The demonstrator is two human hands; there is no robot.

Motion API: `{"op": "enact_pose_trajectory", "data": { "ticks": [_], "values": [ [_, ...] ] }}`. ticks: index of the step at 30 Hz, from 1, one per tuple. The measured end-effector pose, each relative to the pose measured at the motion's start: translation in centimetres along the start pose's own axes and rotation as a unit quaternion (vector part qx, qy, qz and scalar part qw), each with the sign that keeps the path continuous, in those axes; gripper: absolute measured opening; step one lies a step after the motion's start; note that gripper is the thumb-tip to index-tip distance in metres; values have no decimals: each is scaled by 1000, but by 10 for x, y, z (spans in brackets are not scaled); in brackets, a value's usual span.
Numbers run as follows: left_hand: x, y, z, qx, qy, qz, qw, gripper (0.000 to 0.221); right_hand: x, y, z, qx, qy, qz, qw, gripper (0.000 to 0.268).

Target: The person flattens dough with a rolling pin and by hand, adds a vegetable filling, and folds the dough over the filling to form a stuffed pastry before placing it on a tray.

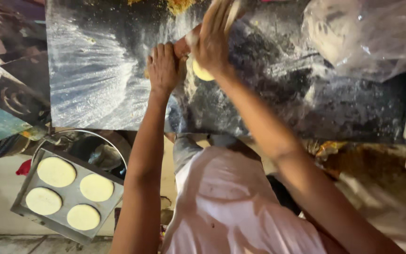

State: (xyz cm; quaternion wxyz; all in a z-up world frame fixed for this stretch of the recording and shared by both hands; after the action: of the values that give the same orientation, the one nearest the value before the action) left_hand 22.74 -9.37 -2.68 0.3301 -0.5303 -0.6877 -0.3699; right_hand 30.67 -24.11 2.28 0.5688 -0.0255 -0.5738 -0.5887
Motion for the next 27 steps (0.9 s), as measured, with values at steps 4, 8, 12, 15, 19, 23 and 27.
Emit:
{"op": "enact_pose_trajectory", "data": {
  "ticks": [4,8,12,15,19,23,27],
  "values": [
    [4,-6,8,56,17,-32,998,59,-42,-54,-9,-20,-190,488,852,94],
    [8,-11,5,41,13,-55,998,58,16,-57,-19,-34,134,285,948,85],
    [13,-1,7,58,20,-4,998,66,62,-99,21,169,-8,276,946,81],
    [11,18,11,65,34,90,993,74,9,-73,-16,20,-16,403,915,45],
    [-7,-6,-7,-52,49,239,968,83,78,-29,-87,-52,60,70,994,32],
    [-10,4,-49,-287,173,26,942,91,26,-72,-134,-214,53,287,932,28],
    [-30,92,-14,-175,208,72,960,102,-1,-22,-157,-87,-137,169,972,26]
  ]
}}
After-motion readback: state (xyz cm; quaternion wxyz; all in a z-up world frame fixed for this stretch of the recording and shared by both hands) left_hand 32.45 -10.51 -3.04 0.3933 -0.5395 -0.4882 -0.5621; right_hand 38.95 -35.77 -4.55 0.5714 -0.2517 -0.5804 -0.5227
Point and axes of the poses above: each hand's wrist, its own y-axis towards the middle knuckle, its own x-axis out of the back of the hand, z = x × y, the point moved 8 cm from there along y, towards the middle knuckle, and after that the axes turned 9 degrees about -y, right-handed, at the moved point
